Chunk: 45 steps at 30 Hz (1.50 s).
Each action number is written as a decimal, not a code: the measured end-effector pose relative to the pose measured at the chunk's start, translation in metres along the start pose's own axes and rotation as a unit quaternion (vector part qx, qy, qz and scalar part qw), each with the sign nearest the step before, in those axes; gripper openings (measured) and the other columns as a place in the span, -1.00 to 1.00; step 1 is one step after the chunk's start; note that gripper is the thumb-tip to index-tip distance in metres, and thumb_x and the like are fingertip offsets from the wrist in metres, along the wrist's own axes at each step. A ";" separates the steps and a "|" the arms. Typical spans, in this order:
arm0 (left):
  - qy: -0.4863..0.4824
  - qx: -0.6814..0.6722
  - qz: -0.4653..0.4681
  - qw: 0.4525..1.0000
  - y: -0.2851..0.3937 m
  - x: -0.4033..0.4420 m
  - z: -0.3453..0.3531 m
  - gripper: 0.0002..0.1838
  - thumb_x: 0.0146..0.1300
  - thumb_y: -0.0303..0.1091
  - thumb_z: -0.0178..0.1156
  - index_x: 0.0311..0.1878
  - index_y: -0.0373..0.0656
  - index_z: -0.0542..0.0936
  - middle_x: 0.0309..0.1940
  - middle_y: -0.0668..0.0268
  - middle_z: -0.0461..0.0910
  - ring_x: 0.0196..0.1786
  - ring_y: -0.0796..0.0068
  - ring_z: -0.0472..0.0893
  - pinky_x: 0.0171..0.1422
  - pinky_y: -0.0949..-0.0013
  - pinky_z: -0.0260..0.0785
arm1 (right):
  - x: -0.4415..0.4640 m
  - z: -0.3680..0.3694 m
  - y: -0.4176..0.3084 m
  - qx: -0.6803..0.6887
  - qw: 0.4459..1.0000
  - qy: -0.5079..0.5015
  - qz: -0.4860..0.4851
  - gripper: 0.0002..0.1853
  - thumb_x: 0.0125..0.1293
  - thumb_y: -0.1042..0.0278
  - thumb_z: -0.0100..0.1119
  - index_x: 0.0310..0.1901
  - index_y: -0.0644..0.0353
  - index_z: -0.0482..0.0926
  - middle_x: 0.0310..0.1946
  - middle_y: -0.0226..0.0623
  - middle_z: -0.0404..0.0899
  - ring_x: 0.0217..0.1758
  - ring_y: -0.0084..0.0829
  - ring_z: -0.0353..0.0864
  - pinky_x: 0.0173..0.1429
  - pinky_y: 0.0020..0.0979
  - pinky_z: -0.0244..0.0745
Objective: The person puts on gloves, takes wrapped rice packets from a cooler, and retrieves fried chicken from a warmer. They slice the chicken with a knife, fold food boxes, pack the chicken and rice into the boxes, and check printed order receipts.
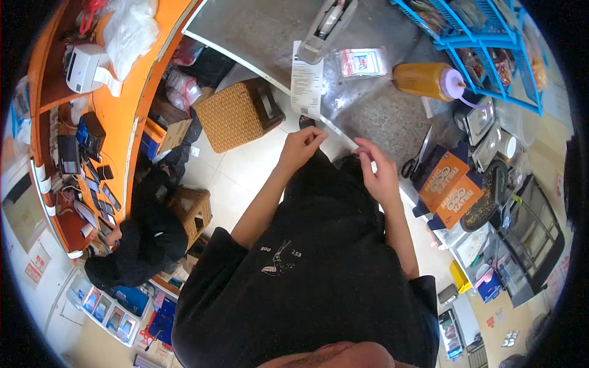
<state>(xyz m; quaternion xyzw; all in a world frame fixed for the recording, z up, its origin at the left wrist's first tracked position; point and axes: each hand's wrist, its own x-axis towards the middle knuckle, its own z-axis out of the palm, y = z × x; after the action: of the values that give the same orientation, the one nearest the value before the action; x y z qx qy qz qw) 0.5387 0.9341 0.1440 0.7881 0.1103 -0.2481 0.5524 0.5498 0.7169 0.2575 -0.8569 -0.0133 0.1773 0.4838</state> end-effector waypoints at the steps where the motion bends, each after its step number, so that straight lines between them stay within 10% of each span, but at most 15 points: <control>1: -0.020 -0.024 0.000 1.000 -0.012 0.004 0.009 -0.78 0.37 -0.25 0.24 -0.03 -0.13 0.69 -0.57 0.41 0.56 -0.52 0.66 0.45 -0.39 0.46 0.32 | -0.008 -0.008 0.001 -0.001 1.000 0.014 0.001 -0.72 0.41 0.51 0.06 0.10 0.15 0.58 -0.20 -0.14 0.69 -0.17 -0.25 0.71 -0.09 -0.36 0.55; 4: -0.124 -0.032 0.016 0.992 -0.013 0.010 0.021 -0.79 0.37 -0.30 0.22 0.01 -0.10 0.64 -0.64 0.34 0.48 -0.56 0.60 0.42 -0.40 0.42 0.31 | -0.033 -0.032 0.001 -0.028 0.998 0.056 -0.027 -0.74 0.39 0.53 0.08 0.07 0.18 0.60 -0.18 -0.14 0.70 -0.16 -0.23 0.71 -0.05 -0.34 0.55; 9: -0.325 0.068 0.081 0.940 -0.057 0.029 0.051 -0.40 0.30 -0.25 0.31 0.38 -0.12 0.40 0.23 0.05 0.51 0.31 0.19 0.50 0.40 0.20 0.34 | -0.105 -0.096 -0.011 -0.019 0.990 0.136 -0.010 -0.78 0.35 0.60 0.09 -0.04 0.21 0.65 -0.22 -0.18 0.68 -0.15 -0.24 0.69 0.00 -0.38 0.54; 16: -0.448 0.027 -0.105 0.887 -0.252 0.024 0.096 -0.45 0.47 -0.02 0.02 0.46 0.04 0.36 0.29 0.31 0.47 0.32 0.41 0.41 0.44 0.20 0.19 | -0.217 -0.208 0.053 0.180 0.864 0.469 0.041 -0.80 0.52 0.48 -0.05 -0.10 0.35 0.59 -0.22 -0.27 0.65 -0.24 -0.54 0.57 -0.09 -0.47 0.51; 22: -0.290 0.174 -0.401 0.851 -0.240 -0.026 0.119 -0.55 0.41 -0.04 -0.01 0.36 0.31 0.41 0.05 0.39 0.53 0.08 0.36 0.51 0.15 -0.12 0.32 | -0.168 -0.179 0.143 0.019 0.972 0.223 0.074 -0.63 0.30 0.49 0.18 0.15 0.19 0.50 0.09 -0.09 0.54 0.05 -0.17 0.63 0.13 -0.21 0.53; 23: -0.273 0.157 -0.390 0.865 -0.179 -0.042 0.136 -0.49 0.46 -0.01 -0.14 0.42 0.17 0.37 0.31 0.33 0.47 0.29 0.24 0.47 0.36 -0.11 0.22 | -0.157 -0.154 0.182 -0.098 0.962 0.243 0.072 -0.53 0.23 0.42 0.24 0.20 0.15 0.47 0.21 0.07 0.40 0.15 0.05 0.54 0.19 -0.03 0.48; 26: -0.237 0.082 -0.296 0.922 -0.136 -0.052 0.169 -0.44 0.48 0.14 -0.10 0.42 0.10 0.36 0.28 0.27 0.48 0.27 0.27 0.48 0.34 0.05 0.29 | -0.129 -0.122 0.237 -0.243 0.919 0.297 0.096 -0.52 0.20 0.35 0.28 0.18 0.10 0.48 0.28 0.16 0.26 0.16 0.17 0.47 0.19 0.03 0.46; 36: -0.169 -0.020 -0.098 0.980 -0.003 -0.093 0.228 -0.58 0.51 -0.09 0.05 0.32 -0.01 0.48 0.13 0.31 0.61 0.15 0.48 0.56 0.22 0.31 0.34 | -0.127 -0.142 0.241 -0.174 0.940 0.271 0.114 -0.44 -0.05 0.29 0.42 0.05 0.05 0.47 0.05 0.01 0.34 0.00 0.04 0.53 0.07 -0.03 0.49; 40: -0.098 -0.016 0.009 0.995 0.036 -0.103 0.211 -0.67 0.50 -0.26 0.08 0.22 -0.20 0.52 0.06 0.28 0.62 0.07 0.51 0.58 0.19 0.44 0.38 | -0.133 -0.152 0.213 -0.118 0.944 0.249 0.178 -0.45 -0.05 0.34 0.40 0.04 0.10 0.46 0.10 0.03 0.31 0.23 0.06 0.38 0.19 -0.06 0.42; 45: -0.043 -0.154 0.133 0.978 0.146 -0.138 0.205 -0.49 0.40 -0.41 0.19 0.37 -0.18 0.34 0.18 0.22 0.50 0.19 0.41 0.51 0.32 0.32 0.34 | -0.176 -0.184 0.139 -0.033 0.952 0.304 -0.011 -0.46 0.00 0.41 0.38 0.07 0.13 0.45 0.10 -0.03 0.31 0.20 0.00 0.38 0.19 -0.09 0.39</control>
<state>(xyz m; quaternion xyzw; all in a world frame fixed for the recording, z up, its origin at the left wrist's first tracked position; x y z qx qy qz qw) 0.4309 0.7054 0.2793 0.6896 0.0173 -0.1863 0.6996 0.4222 0.4573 0.2794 -0.8857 0.1189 -0.0971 0.4381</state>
